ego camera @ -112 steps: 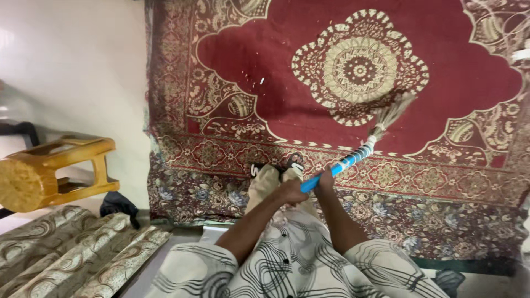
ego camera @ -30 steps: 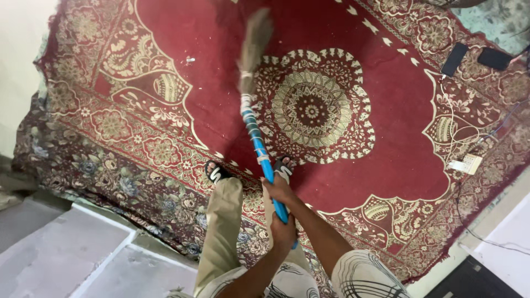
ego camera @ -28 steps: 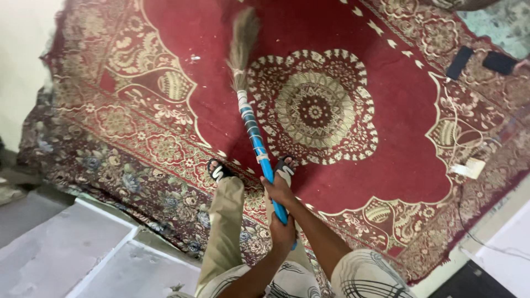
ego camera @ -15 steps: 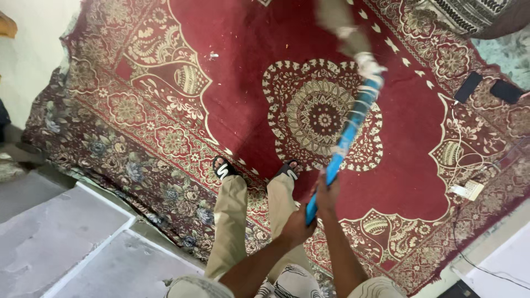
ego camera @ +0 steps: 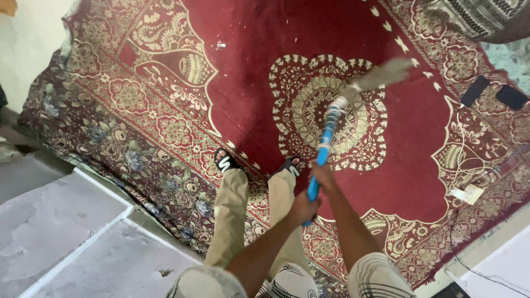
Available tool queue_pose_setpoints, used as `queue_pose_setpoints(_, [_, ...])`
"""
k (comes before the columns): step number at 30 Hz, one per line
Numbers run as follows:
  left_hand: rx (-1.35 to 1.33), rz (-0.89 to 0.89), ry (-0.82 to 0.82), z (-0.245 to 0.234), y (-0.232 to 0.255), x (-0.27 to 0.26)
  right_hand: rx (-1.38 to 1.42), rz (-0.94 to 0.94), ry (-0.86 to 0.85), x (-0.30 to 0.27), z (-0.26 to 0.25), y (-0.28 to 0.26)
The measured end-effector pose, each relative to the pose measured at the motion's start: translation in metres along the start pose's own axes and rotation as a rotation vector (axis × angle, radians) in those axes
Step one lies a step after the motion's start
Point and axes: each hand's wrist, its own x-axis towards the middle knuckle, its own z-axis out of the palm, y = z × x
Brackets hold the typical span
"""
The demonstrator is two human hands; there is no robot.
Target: The person sweeps a red ornate carpet with a broom, moving debris toward one side of the room.
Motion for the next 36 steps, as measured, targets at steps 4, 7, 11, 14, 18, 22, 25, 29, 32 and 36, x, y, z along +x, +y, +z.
queue_pose_setpoints(4, [-0.240,-0.118,0.240,0.004,-0.052,-0.052,-0.233,0.004,-0.091,-0.041,0.060,0.023])
queue_pose_setpoints(7, [-0.387,-0.173,0.386,0.010,-0.069,-0.070,-0.385,-0.005,-0.173,-0.069,0.095,0.021])
queue_pose_setpoints(11, [-0.481,-0.172,0.459,0.002,-0.058,-0.084,-0.463,-0.057,-0.234,-0.104,0.120,0.004])
queue_pose_setpoints(14, [-0.412,-0.243,0.425,-0.012,-0.034,-0.113,-0.396,-0.142,-0.185,-0.126,0.118,-0.006])
queue_pose_setpoints(18, [-0.213,-0.135,0.257,-0.016,-0.020,-0.159,-0.301,-0.289,-0.065,-0.176,0.086,0.002])
queue_pose_setpoints(22, [0.048,0.174,0.143,-0.007,-0.014,-0.156,-0.033,-0.261,0.075,-0.192,0.053,-0.007])
queue_pose_setpoints(25, [0.217,0.255,0.051,-0.004,-0.009,-0.127,0.087,-0.382,0.188,-0.181,0.029,-0.019])
queue_pose_setpoints(29, [0.412,0.397,-0.004,-0.008,0.005,-0.065,0.267,-0.539,0.388,-0.147,0.008,-0.041])
queue_pose_setpoints(32, [0.566,0.450,-0.001,-0.011,0.019,-0.014,0.254,-0.539,0.400,-0.101,0.003,-0.048])
queue_pose_setpoints(36, [0.719,0.231,-0.067,-0.006,0.053,0.042,0.079,-0.526,0.446,-0.025,-0.014,-0.029])
